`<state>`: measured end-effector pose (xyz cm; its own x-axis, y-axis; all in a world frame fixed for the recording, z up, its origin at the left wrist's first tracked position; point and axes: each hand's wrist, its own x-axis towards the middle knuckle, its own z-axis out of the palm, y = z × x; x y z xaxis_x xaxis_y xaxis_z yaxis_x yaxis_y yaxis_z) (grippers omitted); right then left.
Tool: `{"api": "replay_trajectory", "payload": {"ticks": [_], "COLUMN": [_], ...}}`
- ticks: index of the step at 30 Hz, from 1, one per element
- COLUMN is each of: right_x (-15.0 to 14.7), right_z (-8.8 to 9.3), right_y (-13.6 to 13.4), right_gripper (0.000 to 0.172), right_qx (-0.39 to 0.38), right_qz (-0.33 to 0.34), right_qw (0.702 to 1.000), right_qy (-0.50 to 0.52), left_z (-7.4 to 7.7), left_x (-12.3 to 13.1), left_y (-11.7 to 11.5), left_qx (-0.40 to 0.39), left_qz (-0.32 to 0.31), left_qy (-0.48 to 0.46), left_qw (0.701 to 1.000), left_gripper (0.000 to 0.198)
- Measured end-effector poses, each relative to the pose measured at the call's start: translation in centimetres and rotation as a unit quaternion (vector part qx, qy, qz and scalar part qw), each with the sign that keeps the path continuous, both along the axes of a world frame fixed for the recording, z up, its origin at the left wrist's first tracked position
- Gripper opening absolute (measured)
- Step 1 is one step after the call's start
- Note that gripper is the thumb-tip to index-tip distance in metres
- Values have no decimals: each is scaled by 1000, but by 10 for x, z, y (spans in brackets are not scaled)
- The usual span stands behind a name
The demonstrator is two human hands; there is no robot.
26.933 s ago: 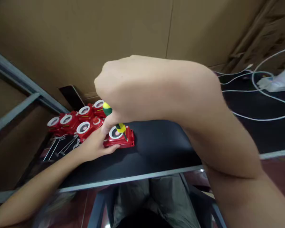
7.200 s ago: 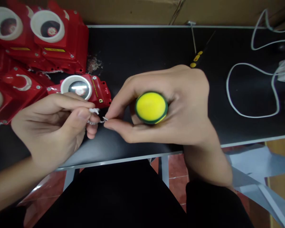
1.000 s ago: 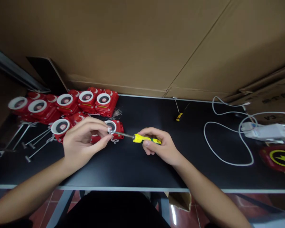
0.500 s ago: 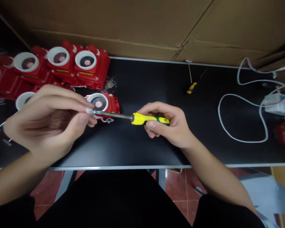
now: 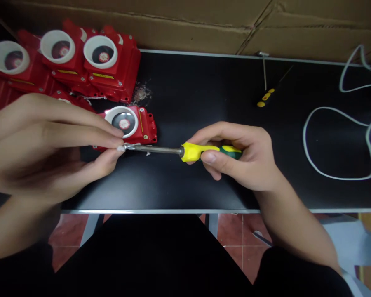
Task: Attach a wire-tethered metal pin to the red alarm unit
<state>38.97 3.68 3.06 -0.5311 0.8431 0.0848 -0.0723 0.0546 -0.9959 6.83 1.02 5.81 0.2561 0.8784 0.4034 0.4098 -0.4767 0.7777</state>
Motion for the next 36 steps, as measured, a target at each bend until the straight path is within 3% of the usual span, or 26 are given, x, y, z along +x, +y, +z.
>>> {"api": "replay_trajectory", "payload": {"ticks": [6,11,14,17,20,23,25,31,36], "right_x": [-3,-2,-2,-2,-2,-1,1,8,12], "right_z": [1,2,3,2,1,1,2,6,4], "right_y": [1,0,1,2,3,5,7,16,23], "right_gripper": [18,19,19,18,18,18,17,16,19], "right_qx": [-10,-13,-7,-16,-22,-17,-19,-49,-74], "right_qz": [-4,4,12,8,8,20,26,48,45], "right_qw": [1000,1000,1000,1000,1000,999,999,998,996], "right_qy": [4,12,20,19,19,27,24,-6,-16], "left_z": [4,10,10,2,-11,-18,-18,-12,-23], "left_x": [3,8,7,0,-10,-20,-24,-22,-16], "left_y": [1,-1,-3,0,8,19,25,22,14], "left_qx": [-26,-89,-103,16,192,249,219,-31,-41], "left_qz": [19,30,41,21,-16,-19,-27,-53,-39], "left_qy": [4,-77,-76,-27,14,29,72,198,336], "left_qw": [999,993,991,999,981,968,973,978,940], "left_gripper": [6,22,27,36,42,29,27,73,97]}}
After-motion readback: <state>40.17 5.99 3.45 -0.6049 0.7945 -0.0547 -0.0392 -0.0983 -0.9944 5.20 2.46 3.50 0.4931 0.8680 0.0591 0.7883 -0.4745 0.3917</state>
